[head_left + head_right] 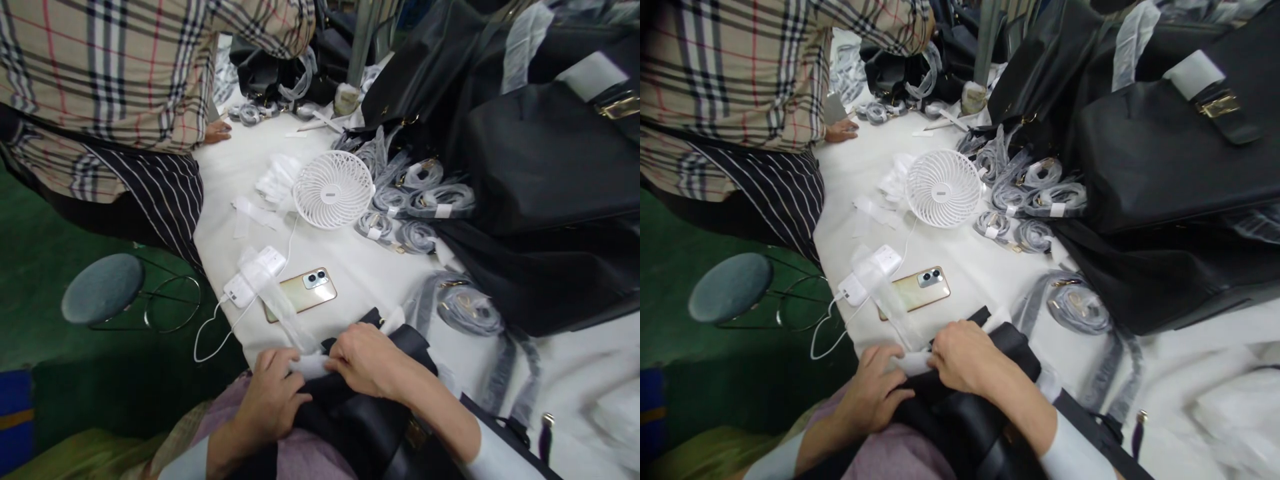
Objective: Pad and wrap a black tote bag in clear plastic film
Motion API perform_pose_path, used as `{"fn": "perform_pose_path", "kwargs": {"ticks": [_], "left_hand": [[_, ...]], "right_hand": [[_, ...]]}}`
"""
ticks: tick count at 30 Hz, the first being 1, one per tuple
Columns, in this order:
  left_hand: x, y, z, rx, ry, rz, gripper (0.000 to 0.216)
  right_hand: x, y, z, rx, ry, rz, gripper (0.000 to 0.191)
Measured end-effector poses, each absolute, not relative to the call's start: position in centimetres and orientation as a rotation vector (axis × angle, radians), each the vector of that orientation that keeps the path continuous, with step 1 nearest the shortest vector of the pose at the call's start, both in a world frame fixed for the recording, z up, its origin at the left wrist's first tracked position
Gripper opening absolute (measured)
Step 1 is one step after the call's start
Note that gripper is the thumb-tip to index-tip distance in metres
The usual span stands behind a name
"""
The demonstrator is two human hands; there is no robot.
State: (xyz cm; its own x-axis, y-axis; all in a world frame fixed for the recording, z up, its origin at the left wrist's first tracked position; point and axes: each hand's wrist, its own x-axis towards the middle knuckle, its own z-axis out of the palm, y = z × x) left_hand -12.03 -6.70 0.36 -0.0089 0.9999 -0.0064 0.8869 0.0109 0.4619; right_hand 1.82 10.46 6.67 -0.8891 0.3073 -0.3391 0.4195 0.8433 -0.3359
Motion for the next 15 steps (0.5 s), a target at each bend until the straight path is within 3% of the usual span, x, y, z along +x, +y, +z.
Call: {"fn": "perform_pose_path", "kwargs": {"ticks": [6, 15], "left_hand": [[-12.0, -7.2, -1.3, 1.824, 1.756, 0.725, 0.008], [-12.2, -6.8, -1.0, 1.655, 1.69, 0.687, 0.012]], "right_hand": [[3.6, 9.6, 5.3, 0.545, 2.9, -0.55, 0.035], [7.3, 7.9, 2.3, 0.792, 3.209, -0.251, 0.049]]}}
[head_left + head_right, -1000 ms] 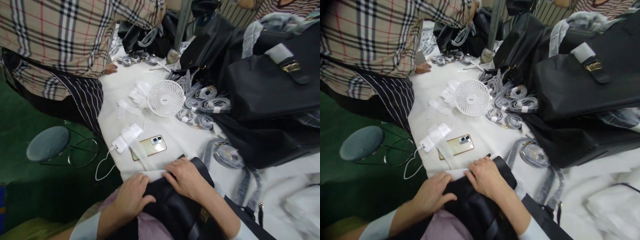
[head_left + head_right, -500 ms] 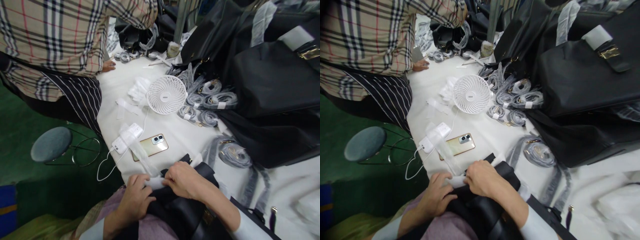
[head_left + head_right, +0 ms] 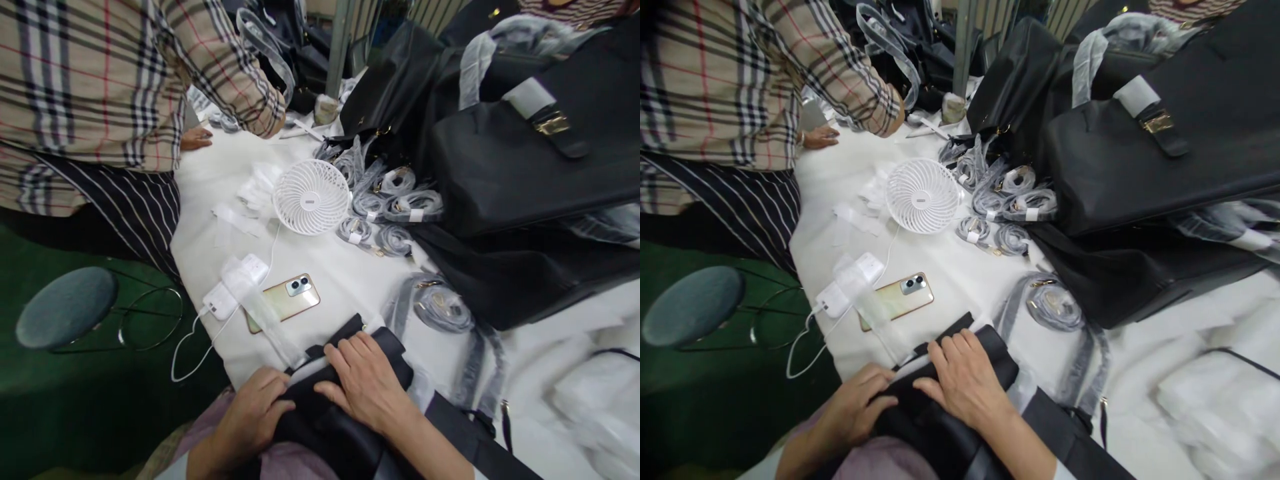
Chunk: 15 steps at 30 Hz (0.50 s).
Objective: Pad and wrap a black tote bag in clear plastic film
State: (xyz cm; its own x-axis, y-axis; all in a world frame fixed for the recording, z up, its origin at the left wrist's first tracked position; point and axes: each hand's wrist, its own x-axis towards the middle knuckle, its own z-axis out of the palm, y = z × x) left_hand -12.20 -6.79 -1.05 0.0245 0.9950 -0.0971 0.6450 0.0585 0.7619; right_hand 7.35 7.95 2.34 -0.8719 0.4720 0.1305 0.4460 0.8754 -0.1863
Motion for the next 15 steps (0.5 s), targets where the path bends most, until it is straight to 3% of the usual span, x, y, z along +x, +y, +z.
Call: {"fn": "perform_pose_path", "kwargs": {"ticks": [9, 15], "left_hand": [[-13.6, -5.3, 0.2, 1.383, 1.659, 0.558, 0.026], [-15.9, -2.9, 2.5, 1.378, 1.341, 0.496, 0.025]], "right_hand": [[5.9, 9.2, -0.1, -0.657, -2.829, 0.408, 0.028], [6.0, 9.1, 0.2, -0.677, -2.793, 0.455, 0.027]]}}
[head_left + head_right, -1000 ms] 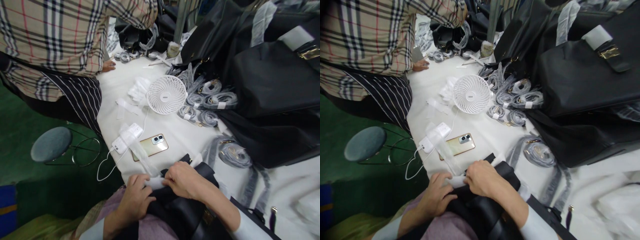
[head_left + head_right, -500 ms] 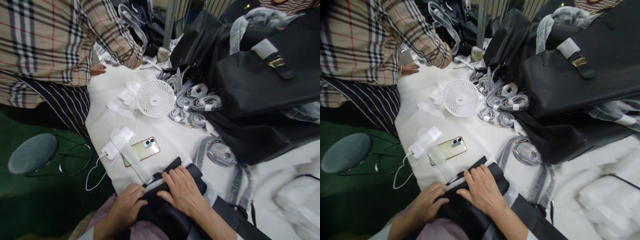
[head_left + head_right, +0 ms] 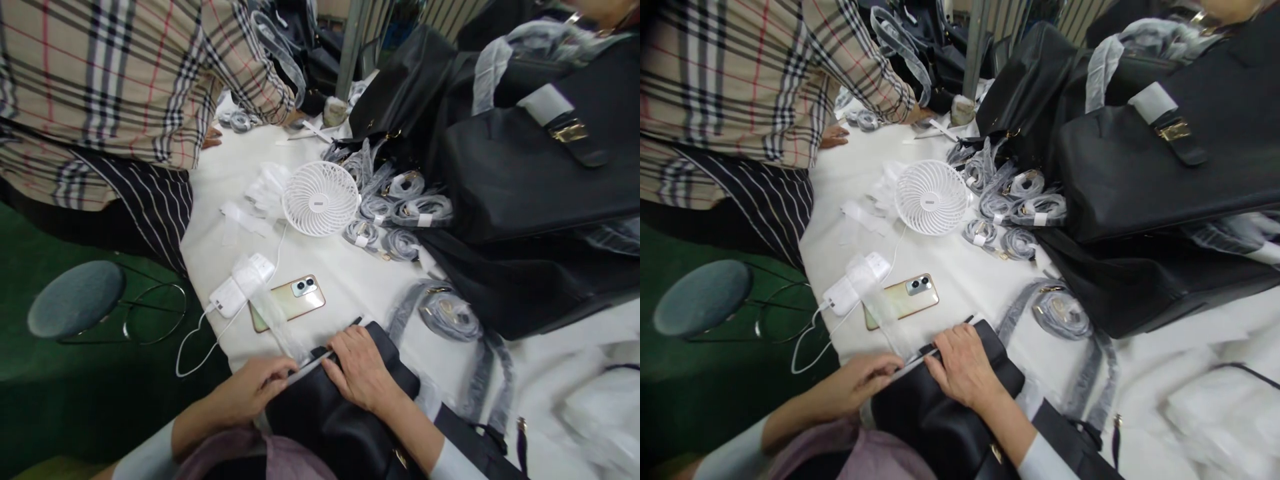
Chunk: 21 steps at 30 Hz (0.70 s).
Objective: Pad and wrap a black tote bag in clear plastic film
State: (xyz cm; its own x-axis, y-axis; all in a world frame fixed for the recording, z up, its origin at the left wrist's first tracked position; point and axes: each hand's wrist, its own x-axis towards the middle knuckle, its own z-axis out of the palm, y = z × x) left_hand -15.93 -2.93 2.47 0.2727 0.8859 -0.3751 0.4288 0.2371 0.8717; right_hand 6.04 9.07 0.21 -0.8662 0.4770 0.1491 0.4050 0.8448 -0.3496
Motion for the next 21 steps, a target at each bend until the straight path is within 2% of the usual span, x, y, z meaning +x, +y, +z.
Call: {"fn": "perform_pose_path", "kwargs": {"ticks": [9, 14, 17, 21], "left_hand": [[-18.1, -3.5, 0.6, 1.744, 1.283, 0.256, 0.028], [-18.1, -4.2, 1.6, 1.322, 1.633, 0.475, 0.032], [-17.4, -4.1, 2.3, 1.102, 1.582, 0.465, 0.034], [-17.0, -3.2, 2.8, 1.146, 1.59, 0.437, 0.031]], "right_hand": [[6.7, 9.5, 0.2, -0.668, -2.815, 0.412, 0.028], [6.7, 9.3, -0.1, -0.65, -2.774, 0.438, 0.028], [6.6, 9.2, -0.1, -0.647, -2.755, 0.449, 0.028], [6.5, 9.2, -0.2, -0.64, -2.753, 0.456, 0.026]]}}
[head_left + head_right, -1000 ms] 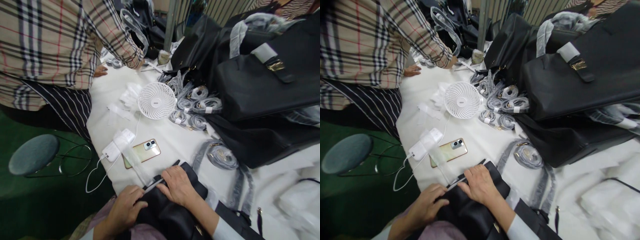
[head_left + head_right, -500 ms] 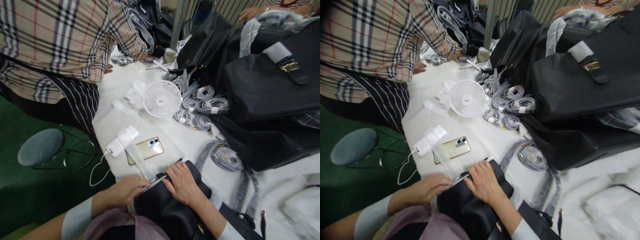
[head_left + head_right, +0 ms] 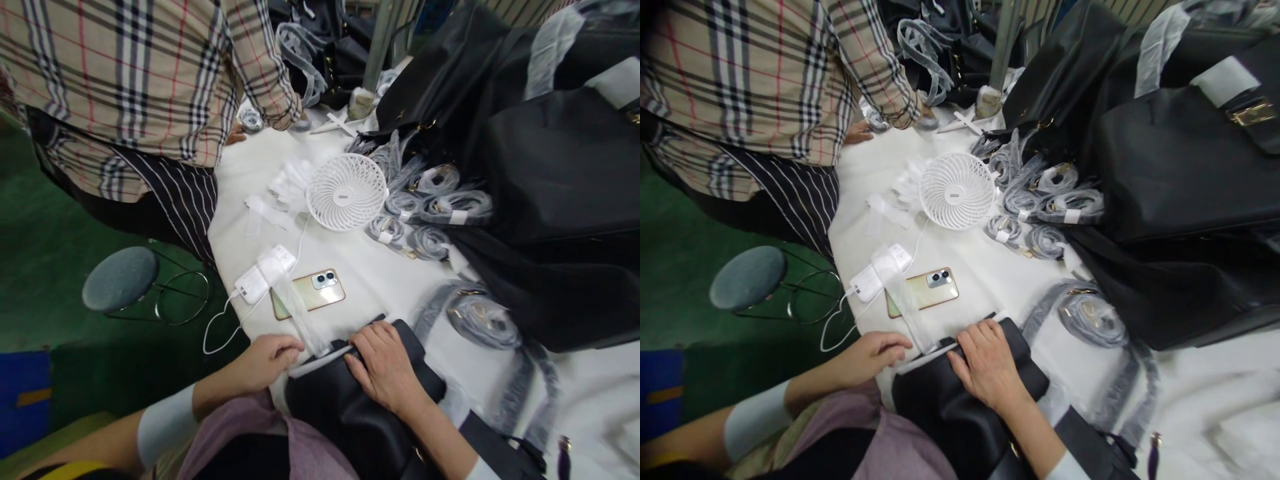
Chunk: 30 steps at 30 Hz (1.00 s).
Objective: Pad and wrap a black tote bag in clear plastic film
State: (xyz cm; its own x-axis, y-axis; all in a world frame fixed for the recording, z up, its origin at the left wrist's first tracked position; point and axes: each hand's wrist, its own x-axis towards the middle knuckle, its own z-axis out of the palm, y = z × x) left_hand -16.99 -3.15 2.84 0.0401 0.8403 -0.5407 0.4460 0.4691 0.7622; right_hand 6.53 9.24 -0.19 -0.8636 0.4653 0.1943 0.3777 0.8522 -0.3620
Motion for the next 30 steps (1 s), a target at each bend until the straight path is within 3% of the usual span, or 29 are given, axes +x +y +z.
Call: {"fn": "perform_pose_path", "kwargs": {"ticks": [5, 10, 19, 30], "left_hand": [[-15.4, -2.7, 3.0, 1.544, 1.528, 0.377, 0.03], [-12.0, -3.7, 1.4, 1.68, 1.646, 0.494, 0.049], [-11.4, -3.3, -1.2, 1.948, 1.613, 0.793, 0.025], [-11.0, -3.3, -2.4, 1.734, 1.694, 0.914, 0.026]], "right_hand": [[6.5, 9.1, -0.2, -0.663, -2.766, 0.457, 0.026], [7.0, 9.1, -0.1, -0.641, -2.73, 0.477, 0.026], [7.0, 9.0, -1.0, -0.795, -2.644, 0.401, 0.026], [6.6, 8.9, -1.0, -0.885, -2.631, 0.399, 0.023]]}}
